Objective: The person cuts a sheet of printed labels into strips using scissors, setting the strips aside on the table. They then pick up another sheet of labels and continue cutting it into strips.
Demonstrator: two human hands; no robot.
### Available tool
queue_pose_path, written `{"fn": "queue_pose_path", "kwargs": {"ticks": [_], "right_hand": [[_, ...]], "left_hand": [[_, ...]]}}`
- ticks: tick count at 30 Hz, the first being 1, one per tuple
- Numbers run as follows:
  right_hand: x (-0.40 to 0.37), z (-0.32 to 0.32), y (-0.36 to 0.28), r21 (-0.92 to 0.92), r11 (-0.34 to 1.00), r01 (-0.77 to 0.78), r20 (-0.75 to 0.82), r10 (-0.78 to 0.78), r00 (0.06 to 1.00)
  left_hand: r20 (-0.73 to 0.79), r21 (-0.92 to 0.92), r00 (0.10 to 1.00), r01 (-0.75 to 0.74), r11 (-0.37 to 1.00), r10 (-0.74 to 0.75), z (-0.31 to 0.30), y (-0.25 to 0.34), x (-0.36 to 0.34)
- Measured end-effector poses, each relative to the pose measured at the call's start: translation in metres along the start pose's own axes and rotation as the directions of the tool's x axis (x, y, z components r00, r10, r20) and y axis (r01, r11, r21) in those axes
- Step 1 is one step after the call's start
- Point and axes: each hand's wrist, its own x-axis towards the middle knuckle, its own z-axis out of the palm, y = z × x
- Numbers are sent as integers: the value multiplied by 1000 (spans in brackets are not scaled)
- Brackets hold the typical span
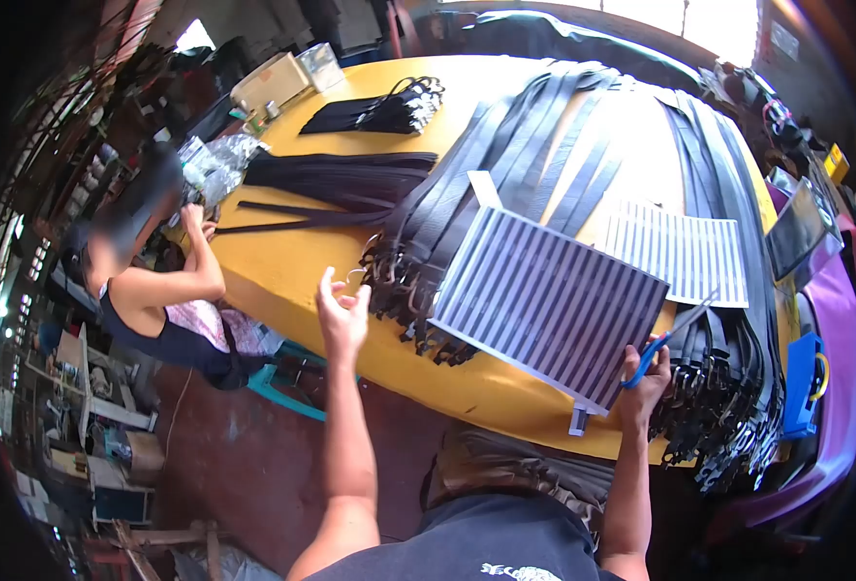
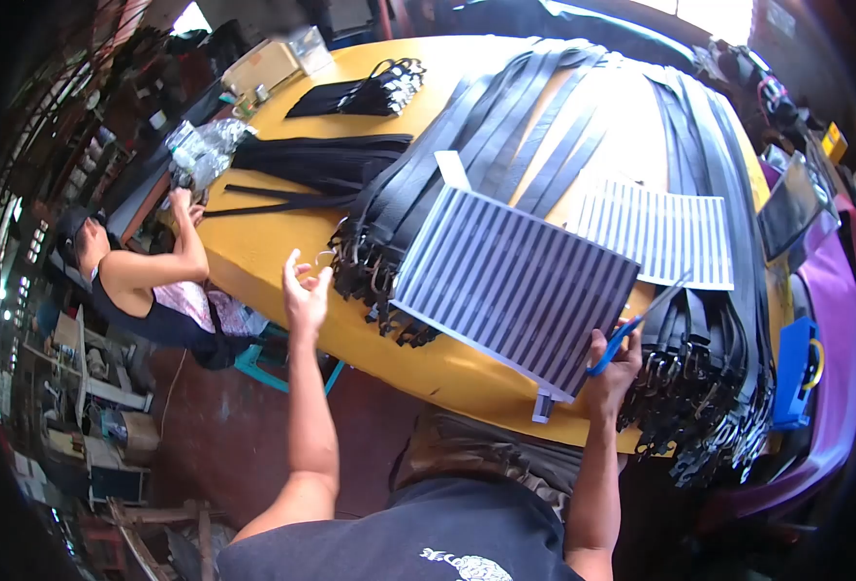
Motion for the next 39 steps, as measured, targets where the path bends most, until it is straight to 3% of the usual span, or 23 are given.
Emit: {"fn": "queue_pose_path", "kwargs": {"ticks": [1,3,4,5,7,8,9,11,15,17,18,19,21,24,26,27,30,31,32,33,34,38,39], "right_hand": [[1,1,2,25,1000,-6,6,6,1000],[8,-1,12,-7,996,87,-37,-87,995],[10,-2,10,7,997,82,-29,-82,996],[13,-2,2,22,997,76,-22,-76,997],[20,7,-21,34,989,141,-11,-140,990],[30,7,-15,48,969,244,-44,-242,969],[29,12,-31,69,984,166,-17,-165,986],[28,17,-64,84,996,39,9,-40,999],[23,21,-99,140,986,94,6,-96,995],[23,13,-102,239,968,75,38,-86,996],[23,8,-101,294,954,50,72,-74,995],[23,4,-102,346,938,25,104,-64,992],[16,3,-101,315,947,69,83,-100,991],[-5,13,-110,240,968,74,75,-95,993],[-6,6,-87,117,989,85,110,-98,989],[-9,12,-91,24,968,248,113,-249,962],[-14,7,-86,-86,993,-81,277,102,955],[-15,7,-67,-12,977,-215,289,209,934],[-21,9,-70,-84,975,-207,290,223,931],[-24,4,-55,-79,965,-249,312,261,913],[-27,3,-45,-82,966,-245,298,259,919],[-30,1,-32,-24,954,-300,311,292,905],[-29,2,-30,-17,958,-286,321,276,906]], "left_hand": [[-49,-39,999,2,999,-4,2,8,-20],[82,-374,996,72,925,-44,14,26,-67],[112,-523,990,-15,852,85,27,29,-92],[326,-644,945,214,735,11,28,50,-120],[690,-548,721,463,696,63,41,58,-176],[853,-431,513,581,690,100,45,64,-198],[922,-376,328,644,666,204,59,63,-221],[925,-318,130,779,540,357,62,86,-241],[762,-642,405,573,509,505,85,119,-229],[737,-655,394,616,437,550,87,128,-213],[666,-746,525,498,443,531,80,131,-209],[726,-675,372,546,496,579,81,122,-206],[731,-681,454,539,496,510,82,130,-208],[547,-787,661,199,583,513,56,162,-202],[654,-603,686,220,767,318,63,145,-214],[705,-527,668,271,806,236,73,125,-212],[780,-321,614,554,768,-117,77,104,-202],[743,-363,659,546,755,-120,77,99,-203],[703,-403,701,535,743,-123,77,95,-204],[621,-514,782,356,781,53,85,71,-212],[678,-501,735,485,717,-24,87,64,-220],[575,-464,818,327,824,0,83,65,-221],[625,-468,780,404,786,-29,81,63,-221]]}}
